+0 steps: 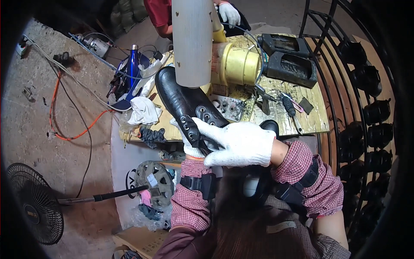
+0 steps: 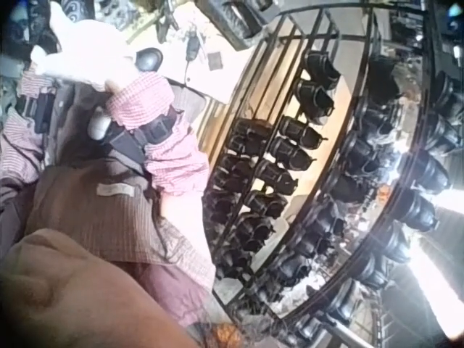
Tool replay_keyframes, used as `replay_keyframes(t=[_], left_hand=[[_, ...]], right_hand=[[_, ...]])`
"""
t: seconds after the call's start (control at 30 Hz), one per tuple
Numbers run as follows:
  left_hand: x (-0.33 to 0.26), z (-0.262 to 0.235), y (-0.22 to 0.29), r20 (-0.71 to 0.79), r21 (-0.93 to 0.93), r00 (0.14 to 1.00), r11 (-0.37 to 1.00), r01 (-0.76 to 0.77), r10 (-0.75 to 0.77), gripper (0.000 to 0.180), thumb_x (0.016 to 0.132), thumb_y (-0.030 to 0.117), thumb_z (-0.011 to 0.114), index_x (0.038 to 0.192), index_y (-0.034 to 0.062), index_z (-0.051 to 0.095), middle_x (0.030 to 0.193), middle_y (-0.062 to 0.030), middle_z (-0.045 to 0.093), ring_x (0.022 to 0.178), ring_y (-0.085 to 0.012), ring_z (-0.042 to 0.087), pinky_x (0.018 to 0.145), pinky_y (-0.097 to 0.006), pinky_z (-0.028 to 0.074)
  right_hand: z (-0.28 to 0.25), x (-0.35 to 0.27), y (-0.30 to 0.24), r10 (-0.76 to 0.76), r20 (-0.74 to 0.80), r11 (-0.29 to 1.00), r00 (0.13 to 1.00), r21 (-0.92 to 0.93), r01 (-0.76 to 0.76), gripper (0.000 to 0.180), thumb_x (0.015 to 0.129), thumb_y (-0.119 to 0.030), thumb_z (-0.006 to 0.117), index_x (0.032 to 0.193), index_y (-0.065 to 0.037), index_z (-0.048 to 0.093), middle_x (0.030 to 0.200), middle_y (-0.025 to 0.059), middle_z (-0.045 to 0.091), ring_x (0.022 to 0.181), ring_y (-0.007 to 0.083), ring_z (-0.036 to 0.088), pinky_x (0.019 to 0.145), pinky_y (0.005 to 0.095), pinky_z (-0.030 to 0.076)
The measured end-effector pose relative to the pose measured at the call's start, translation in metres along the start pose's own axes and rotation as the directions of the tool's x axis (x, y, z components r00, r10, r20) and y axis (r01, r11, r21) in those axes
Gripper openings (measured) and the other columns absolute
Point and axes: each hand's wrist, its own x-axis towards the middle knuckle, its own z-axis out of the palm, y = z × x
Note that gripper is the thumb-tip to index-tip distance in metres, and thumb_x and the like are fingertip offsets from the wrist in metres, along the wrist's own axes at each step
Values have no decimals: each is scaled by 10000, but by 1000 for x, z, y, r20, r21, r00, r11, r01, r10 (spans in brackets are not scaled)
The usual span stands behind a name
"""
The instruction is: Polishing and inspecting black leather shoes at a workshop station.
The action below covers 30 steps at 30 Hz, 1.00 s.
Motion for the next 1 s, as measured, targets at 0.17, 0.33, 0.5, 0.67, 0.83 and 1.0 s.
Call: replay_keyframes(t=[0.17,0.33,0.5,0.67,0.83,1.0], left_hand=[[11,-15,4,-47,60,999,998,-15,18,922,954,826,404,1469,68,504,1377,-171,605,1241,-320,605,1073,-521,514],[8,-20,-1,-61,100,998,995,8,-2,978,909,879,432,1468,80,508,1369,-166,611,1227,-320,611,1083,-517,507],[10,-4,0,-87,159,996,987,-9,23,1037,772,959,501,1351,101,563,1217,-128,652,1079,-294,667,930,-463,597],[34,10,16,-32,168,996,983,-73,79,913,820,888,555,1344,141,572,1259,-98,638,1177,-283,614,1055,-485,518],[17,23,13,-60,125,995,990,-67,75,910,825,851,587,1367,120,552,1245,-63,631,1196,-259,603,1068,-456,513],[-12,35,0,46,209,996,975,-79,71,1036,852,775,640,1549,40,420,1540,-142,514,1408,-306,511,1219,-479,407]], right_hand=[[-3,1,3,-25,-47,999,999,21,26,950,953,-614,588,1651,-67,249,981,251,734,898,426,719,815,488,562],[19,-12,10,7,-28,998,1000,55,-5,989,931,-612,606,1670,-94,202,983,166,755,871,394,728,784,468,570],[13,-9,13,50,-131,998,990,35,-46,941,936,-584,601,1683,-194,181,1003,234,741,892,439,716,809,503,560],[-13,-3,11,65,-125,981,990,190,-40,904,928,-485,639,1675,-192,223,832,185,731,691,310,718,706,417,573],[-4,-17,13,80,-108,984,991,169,-61,969,913,-483,673,1694,-237,156,870,227,731,776,373,731,752,430,569],[35,-59,37,182,-402,910,897,414,1,911,919,-324,756,1678,-207,267,905,131,744,790,263,726,770,368,569]])
